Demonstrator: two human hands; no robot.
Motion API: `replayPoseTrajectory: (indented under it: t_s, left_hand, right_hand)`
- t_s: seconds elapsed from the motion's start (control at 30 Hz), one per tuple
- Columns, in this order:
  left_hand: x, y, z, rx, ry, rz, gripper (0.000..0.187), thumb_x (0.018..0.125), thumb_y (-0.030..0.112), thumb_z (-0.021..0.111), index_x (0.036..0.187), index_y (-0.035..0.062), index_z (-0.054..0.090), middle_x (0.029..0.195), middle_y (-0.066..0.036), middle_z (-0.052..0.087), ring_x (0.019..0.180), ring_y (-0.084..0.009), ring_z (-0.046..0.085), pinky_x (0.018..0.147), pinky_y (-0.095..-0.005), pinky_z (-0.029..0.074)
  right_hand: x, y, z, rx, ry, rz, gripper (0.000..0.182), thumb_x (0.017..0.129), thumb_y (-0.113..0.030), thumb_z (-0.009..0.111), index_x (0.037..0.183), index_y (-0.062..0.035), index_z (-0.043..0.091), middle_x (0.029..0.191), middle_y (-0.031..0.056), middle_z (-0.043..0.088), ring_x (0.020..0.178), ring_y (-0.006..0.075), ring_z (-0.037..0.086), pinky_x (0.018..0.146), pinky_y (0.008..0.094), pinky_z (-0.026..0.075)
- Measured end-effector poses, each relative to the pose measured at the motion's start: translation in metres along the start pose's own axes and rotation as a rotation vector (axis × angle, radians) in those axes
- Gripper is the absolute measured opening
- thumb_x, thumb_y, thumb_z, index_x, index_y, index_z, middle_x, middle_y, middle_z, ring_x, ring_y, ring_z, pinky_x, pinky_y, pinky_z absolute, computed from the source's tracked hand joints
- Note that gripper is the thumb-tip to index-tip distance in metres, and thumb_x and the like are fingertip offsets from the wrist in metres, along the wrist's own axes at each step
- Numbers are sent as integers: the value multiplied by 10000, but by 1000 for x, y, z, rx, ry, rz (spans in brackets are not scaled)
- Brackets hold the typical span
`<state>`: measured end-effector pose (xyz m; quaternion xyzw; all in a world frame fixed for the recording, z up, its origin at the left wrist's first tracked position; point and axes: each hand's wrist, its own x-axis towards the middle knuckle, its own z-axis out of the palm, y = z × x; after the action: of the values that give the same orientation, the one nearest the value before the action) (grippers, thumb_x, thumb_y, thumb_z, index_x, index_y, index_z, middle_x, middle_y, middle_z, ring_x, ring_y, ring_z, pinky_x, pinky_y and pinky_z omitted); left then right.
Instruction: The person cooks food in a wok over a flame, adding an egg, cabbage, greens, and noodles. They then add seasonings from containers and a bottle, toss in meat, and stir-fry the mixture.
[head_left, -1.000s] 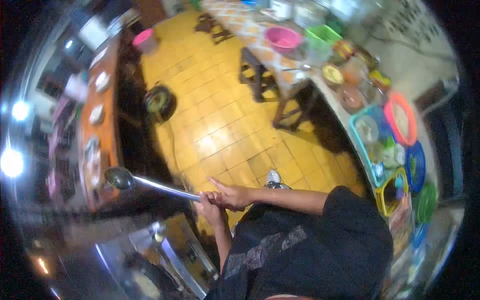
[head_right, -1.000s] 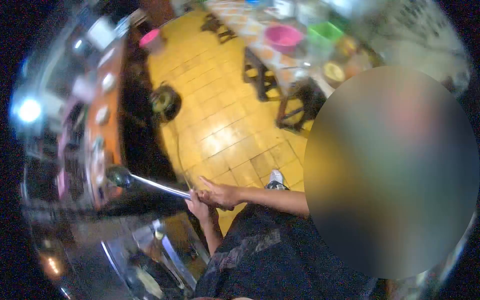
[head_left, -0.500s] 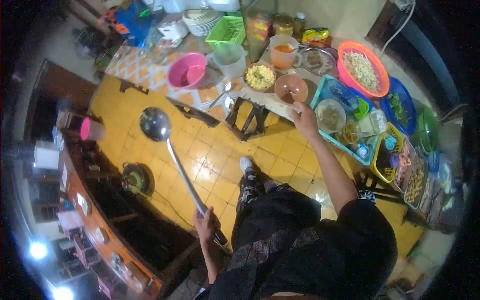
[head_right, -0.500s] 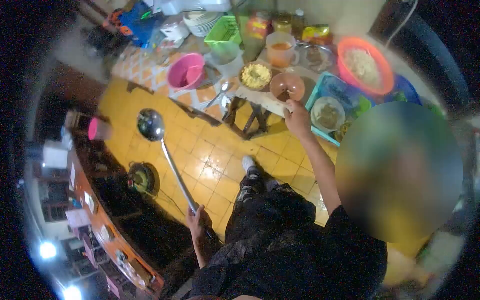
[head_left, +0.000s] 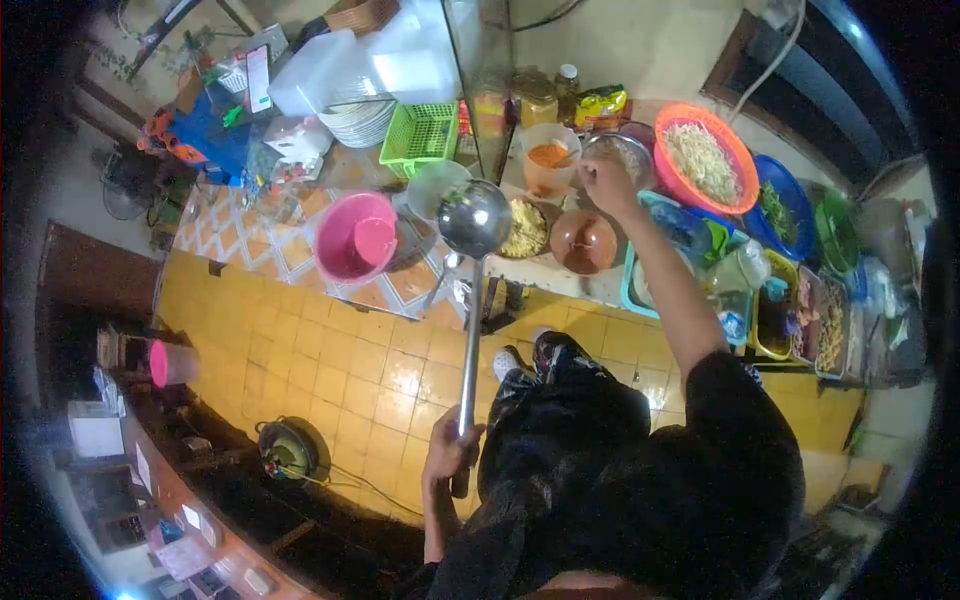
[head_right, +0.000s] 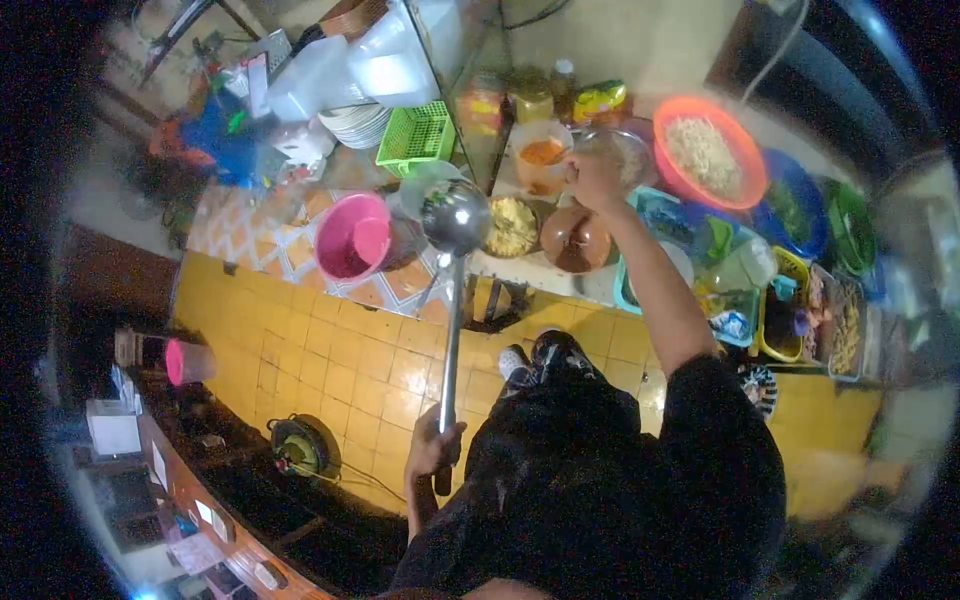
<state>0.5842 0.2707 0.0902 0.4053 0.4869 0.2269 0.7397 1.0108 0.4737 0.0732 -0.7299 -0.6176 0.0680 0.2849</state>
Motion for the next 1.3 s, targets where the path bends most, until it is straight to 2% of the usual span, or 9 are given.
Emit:
replayPoseTrajectory:
  t_s: [0.13,0.17,0.27,0.5,0.6,0.7,0.9,1.2,1.3]
  left_hand:
    - [-4,12,7,48,86,-155,273,778,28,565,1044,1,512,713,-26,542,614,-103,502,521,-238,403]
    - [-3,14,10,23,80,-119,281,779,28,568,1053,-4,512,740,-34,552,639,-112,513,547,-244,413]
    - [9,15,12,186,116,-189,330,785,43,577,1101,-16,500,809,-61,582,692,-134,535,621,-259,437]
    - [36,34,21,317,123,-143,310,808,110,579,1091,-2,521,791,-63,592,682,-130,535,627,-274,430]
    - [46,63,29,414,75,-228,277,808,127,587,1055,12,540,754,-54,586,655,-125,518,592,-273,415]
    - [52,77,33,466,73,-207,241,800,136,595,1008,32,532,591,-21,506,468,-96,421,420,-248,325]
    - [66,84,38,475,110,-268,177,803,155,602,922,45,531,566,-7,489,453,-91,418,414,-246,318]
    - [76,83,39,494,129,-313,189,805,132,606,953,36,537,586,-8,521,467,-86,435,424,-240,320]
    - [82,60,29,545,149,-166,289,801,263,615,971,36,559,630,-80,560,503,-127,475,458,-281,360]
  right_hand:
    - [67,-11,20,-478,-250,118,192,763,-118,525,880,-5,629,903,181,629,840,319,618,696,413,502]
    - [101,57,87,-610,-231,108,202,736,-111,533,879,-12,635,885,180,634,832,322,621,667,416,510]
    - [107,31,66,-683,-408,-100,203,737,-118,524,870,-13,637,885,173,636,842,321,620,678,416,509]
    - [115,62,87,-472,-375,-190,171,722,-84,519,795,-16,658,805,200,633,768,331,624,647,444,485]
    - [111,38,38,-440,-600,-108,163,719,-102,517,756,-9,645,788,207,626,732,342,617,632,441,479]
    - [104,53,13,-372,-577,-117,155,699,-126,541,644,-1,615,676,206,595,720,309,607,620,396,464]
    - [75,85,-2,55,-419,168,129,670,-65,500,728,-44,613,770,161,605,748,297,580,667,383,441]
    - [71,95,-22,142,-413,166,183,784,-149,470,841,-37,603,833,165,606,774,274,579,725,385,439]
    - [65,82,-34,206,-443,124,166,793,-133,478,856,-31,593,796,160,603,763,286,580,690,380,443]
